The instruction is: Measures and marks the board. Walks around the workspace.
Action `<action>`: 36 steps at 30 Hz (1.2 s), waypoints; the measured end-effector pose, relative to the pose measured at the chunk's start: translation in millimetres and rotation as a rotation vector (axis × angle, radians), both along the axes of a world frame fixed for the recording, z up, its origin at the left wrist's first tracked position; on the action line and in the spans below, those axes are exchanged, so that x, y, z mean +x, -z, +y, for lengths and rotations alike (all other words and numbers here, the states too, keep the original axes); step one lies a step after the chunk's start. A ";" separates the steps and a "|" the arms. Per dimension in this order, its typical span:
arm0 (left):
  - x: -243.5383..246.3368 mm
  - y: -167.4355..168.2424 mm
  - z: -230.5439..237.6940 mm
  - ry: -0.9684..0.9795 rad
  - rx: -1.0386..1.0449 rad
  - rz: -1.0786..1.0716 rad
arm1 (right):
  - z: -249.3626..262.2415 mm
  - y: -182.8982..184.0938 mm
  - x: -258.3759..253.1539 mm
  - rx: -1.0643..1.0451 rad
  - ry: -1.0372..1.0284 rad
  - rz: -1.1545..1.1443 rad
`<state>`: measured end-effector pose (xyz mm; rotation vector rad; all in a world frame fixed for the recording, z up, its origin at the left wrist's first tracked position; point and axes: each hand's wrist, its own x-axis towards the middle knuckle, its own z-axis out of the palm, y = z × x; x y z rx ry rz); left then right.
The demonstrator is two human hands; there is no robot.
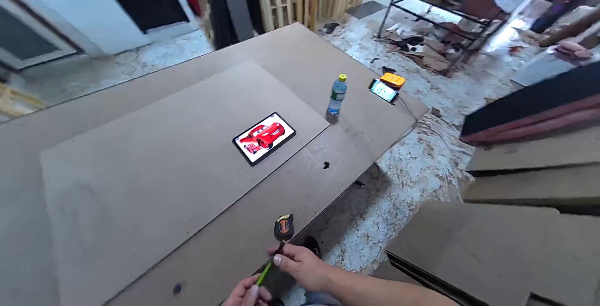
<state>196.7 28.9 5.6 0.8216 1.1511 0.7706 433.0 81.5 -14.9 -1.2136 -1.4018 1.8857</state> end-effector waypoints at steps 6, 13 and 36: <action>7.3 -14.8 -60.8 0.034 0.027 0.206 | -6.5 -63.0 -77.8 -0.079 0.033 0.354; -76.7 -8.5 -191.6 -0.178 -0.073 0.344 | -24.3 -70.9 -144.7 0.031 -0.033 0.151; -78.6 150.2 -661.2 -0.456 -0.785 0.393 | -175.0 -74.6 -349.6 0.660 -0.429 -0.608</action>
